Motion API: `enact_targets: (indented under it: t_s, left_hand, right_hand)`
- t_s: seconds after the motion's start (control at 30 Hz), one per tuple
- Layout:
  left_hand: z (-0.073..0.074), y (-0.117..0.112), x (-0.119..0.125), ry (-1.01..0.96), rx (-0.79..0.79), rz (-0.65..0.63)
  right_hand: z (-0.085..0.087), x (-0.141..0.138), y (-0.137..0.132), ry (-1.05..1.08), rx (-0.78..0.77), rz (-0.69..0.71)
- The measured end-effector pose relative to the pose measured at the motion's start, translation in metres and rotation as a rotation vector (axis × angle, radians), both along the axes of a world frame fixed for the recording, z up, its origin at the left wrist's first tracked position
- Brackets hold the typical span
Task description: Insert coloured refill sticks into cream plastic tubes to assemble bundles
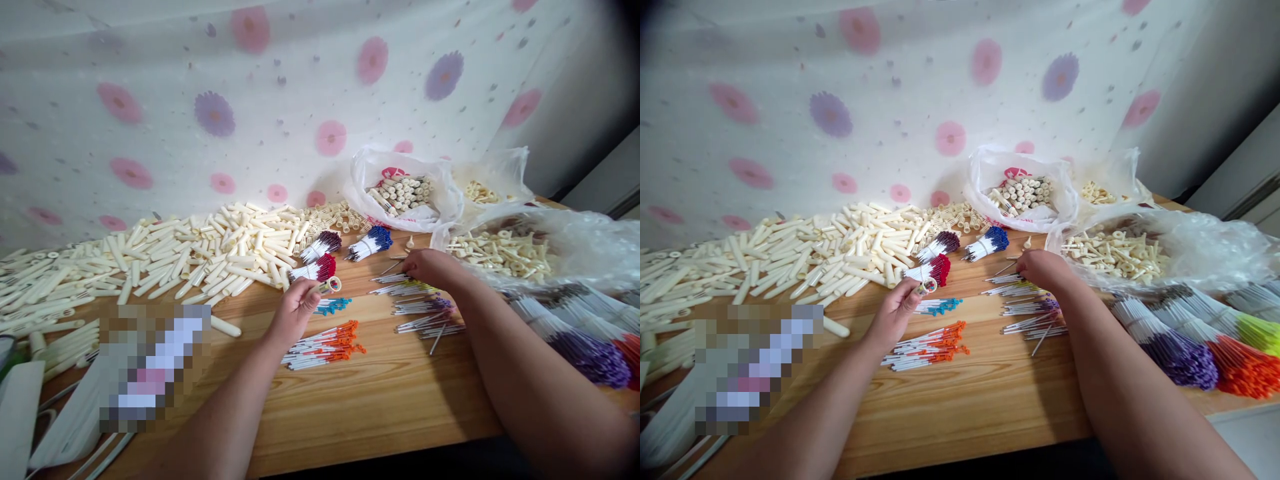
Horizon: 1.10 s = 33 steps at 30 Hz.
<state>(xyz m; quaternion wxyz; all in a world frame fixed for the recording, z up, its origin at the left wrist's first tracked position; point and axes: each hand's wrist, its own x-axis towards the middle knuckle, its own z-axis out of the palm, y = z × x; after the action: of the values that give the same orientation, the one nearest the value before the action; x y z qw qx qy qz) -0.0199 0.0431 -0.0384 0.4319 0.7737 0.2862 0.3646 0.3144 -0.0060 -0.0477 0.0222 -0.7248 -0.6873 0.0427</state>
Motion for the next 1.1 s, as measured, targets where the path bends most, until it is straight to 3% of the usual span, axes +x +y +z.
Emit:
enact_targets:
  t_s: [0.23,0.43,0.6,0.67,0.77,0.87,0.97,1.1]
  left_hand:
    - [0.0,-0.001,0.0,-0.011,-0.026,0.015]
    - [-0.002,0.001,-0.001,-0.054,-0.109,0.008]
    - [0.003,-0.005,0.004,-0.069,-0.249,0.078]
    - [0.004,-0.009,0.007,0.045,-0.293,0.004]
    - [0.003,-0.016,0.011,0.222,-0.345,-0.105]
    - [0.004,-0.021,0.013,0.25,-0.329,-0.091]
    - [0.008,-0.023,0.013,0.18,-0.339,-0.038]
    - [0.013,-0.024,0.013,0.122,-0.356,0.005]
  right_hand:
    - [0.005,-0.007,-0.002,0.003,-0.037,-0.001]
    - [0.015,-0.016,-0.01,0.053,0.032,0.07]
    - [0.035,-0.072,-0.023,0.292,0.139,0.361]
    - [0.04,-0.098,-0.028,0.343,0.142,0.473]
    - [0.041,-0.124,-0.033,0.377,0.179,0.533]
    - [0.035,-0.129,-0.032,0.542,0.282,0.503]
    - [0.028,-0.127,-0.03,0.754,0.362,0.373]
    - [0.025,-0.131,-0.03,0.943,0.291,0.298]
